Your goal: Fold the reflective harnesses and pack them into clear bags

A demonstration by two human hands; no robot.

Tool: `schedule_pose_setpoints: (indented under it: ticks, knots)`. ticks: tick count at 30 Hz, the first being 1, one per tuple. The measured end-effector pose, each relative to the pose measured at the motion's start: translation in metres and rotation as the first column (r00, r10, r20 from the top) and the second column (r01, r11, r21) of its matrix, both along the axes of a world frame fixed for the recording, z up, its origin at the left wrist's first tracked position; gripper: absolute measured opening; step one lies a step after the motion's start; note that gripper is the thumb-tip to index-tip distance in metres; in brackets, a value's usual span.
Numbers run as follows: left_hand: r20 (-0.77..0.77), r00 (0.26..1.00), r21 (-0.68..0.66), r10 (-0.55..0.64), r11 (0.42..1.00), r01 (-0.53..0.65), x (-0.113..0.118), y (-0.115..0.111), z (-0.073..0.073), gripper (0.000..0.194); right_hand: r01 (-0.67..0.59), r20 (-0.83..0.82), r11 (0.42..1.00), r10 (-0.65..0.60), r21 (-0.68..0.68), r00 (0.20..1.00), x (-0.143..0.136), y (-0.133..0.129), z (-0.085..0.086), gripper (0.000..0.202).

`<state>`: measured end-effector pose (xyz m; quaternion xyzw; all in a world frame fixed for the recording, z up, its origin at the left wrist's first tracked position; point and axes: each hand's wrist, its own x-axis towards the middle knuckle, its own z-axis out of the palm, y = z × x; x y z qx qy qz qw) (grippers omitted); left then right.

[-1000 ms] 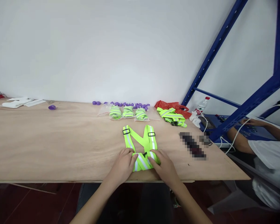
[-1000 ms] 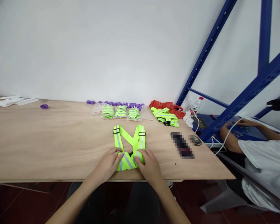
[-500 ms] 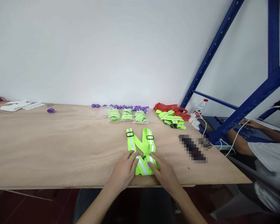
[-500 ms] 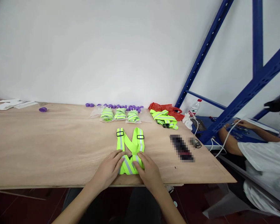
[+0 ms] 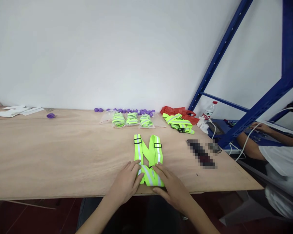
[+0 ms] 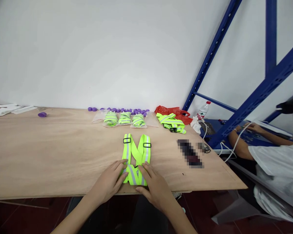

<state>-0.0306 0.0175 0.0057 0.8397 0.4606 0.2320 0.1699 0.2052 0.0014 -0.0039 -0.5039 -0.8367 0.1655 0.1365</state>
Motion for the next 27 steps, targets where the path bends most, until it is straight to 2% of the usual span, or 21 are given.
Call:
schedule_pose_setpoints:
  ticks: [2,5,9,11,13,17,20,23,27]
  knots:
    - [-0.011,1.0,-0.012,-0.028,1.0,0.027,-0.002,-0.004,-0.001,0.031,-0.012,0.01,1.0,0.012,-0.016,1.0,0.002,-0.003,0.001,0.07]
    - [-0.028,0.996,-0.005,-0.084,0.996,0.084,-0.008,-0.011,-0.004,0.048,-0.037,0.008,0.999,0.037,-0.011,0.999,0.005,-0.009,0.0,0.076]
    - [-0.057,0.985,0.037,-0.163,0.985,0.166,-0.015,-0.02,-0.012,0.066,-0.086,-0.014,0.995,0.087,0.05,0.996,0.009,-0.017,-0.003,0.063]
    - [-0.059,0.981,0.063,-0.187,0.98,0.191,-0.019,-0.023,-0.015,0.066,-0.115,-0.018,0.99,0.117,0.083,0.993,0.01,-0.018,-0.004,0.059]
    - [-0.065,0.979,0.067,-0.196,0.978,0.2,-0.021,-0.024,-0.015,0.057,-0.139,-0.039,0.984,0.144,0.109,0.989,0.012,-0.018,-0.006,0.056]
    - [-0.067,0.978,-0.014,-0.197,0.98,0.197,-0.022,-0.021,0.0,0.042,-0.108,-0.179,0.988,0.127,0.111,0.976,0.014,-0.016,-0.005,0.048]
    - [-0.028,0.982,-0.103,-0.188,0.977,0.184,-0.02,-0.01,0.017,0.04,-0.021,-0.324,0.998,0.038,0.058,0.945,0.012,-0.009,0.0,0.035]
    - [0.038,0.979,-0.162,-0.199,0.966,0.203,-0.016,0.006,0.031,0.034,0.054,-0.396,0.999,-0.047,0.006,0.917,0.005,0.003,0.007,0.026]
    - [0.044,0.993,-0.229,-0.107,0.967,0.114,-0.008,0.029,0.034,0.041,0.136,-0.383,0.991,-0.12,0.016,0.916,-0.002,0.025,0.012,0.027]
